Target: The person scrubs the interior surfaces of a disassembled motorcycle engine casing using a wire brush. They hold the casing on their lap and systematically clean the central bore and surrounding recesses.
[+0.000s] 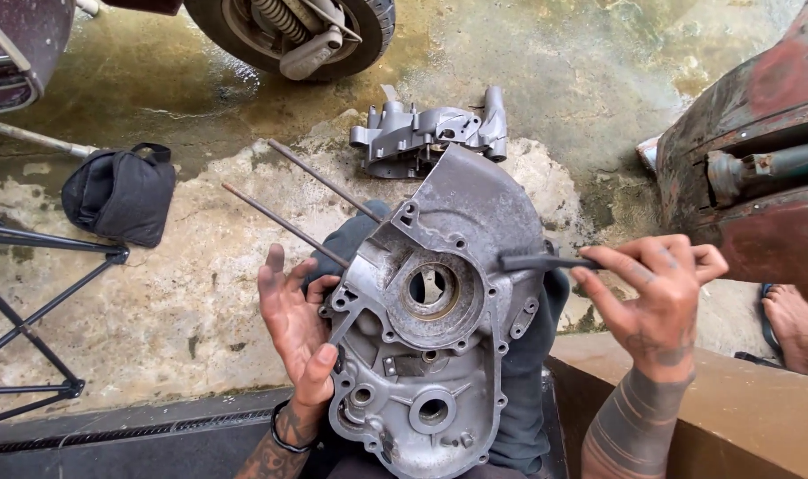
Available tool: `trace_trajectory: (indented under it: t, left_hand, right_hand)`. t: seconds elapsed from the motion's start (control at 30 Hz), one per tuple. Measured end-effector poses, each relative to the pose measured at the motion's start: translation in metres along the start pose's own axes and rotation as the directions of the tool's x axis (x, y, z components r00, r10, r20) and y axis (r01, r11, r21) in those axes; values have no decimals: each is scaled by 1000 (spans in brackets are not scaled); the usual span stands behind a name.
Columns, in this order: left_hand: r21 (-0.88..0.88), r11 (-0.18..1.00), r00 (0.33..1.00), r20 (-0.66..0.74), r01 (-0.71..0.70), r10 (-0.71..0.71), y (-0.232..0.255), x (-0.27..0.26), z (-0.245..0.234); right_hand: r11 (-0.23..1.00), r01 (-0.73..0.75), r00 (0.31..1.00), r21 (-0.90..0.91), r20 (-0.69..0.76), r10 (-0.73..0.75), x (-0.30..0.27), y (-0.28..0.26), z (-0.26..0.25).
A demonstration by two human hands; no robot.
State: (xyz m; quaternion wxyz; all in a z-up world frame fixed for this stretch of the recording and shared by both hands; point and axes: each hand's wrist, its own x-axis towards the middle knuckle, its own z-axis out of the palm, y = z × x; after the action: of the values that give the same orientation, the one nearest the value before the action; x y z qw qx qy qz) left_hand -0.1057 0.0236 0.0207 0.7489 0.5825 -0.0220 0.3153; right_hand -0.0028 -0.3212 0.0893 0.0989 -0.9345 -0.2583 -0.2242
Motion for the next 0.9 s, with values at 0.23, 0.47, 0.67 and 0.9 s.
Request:
trace_trajectory:
  t: [0.23, 0.47, 0.67, 0.9]
  left_hand:
    - [116, 993, 992, 128, -19, 4, -11, 2, -6]
    - [26, 1000, 995, 103, -15, 12, -28, 6, 8]
    - [-2, 999, 992, 120, 43, -43, -37, 10, 20]
    - [-6, 995, 986, 137, 95, -93, -36, 8, 23]
  right_hand:
    - [999, 0, 1000, -33, -8, 0, -10, 15, 23]
    - [985, -128, 992, -120, 6, 129, -13, 19, 10]
    - [978, -196, 981, -72, -26, 194, -23, 21, 1]
    - [974, -187, 981, -124, -76, 179, -40, 36, 1]
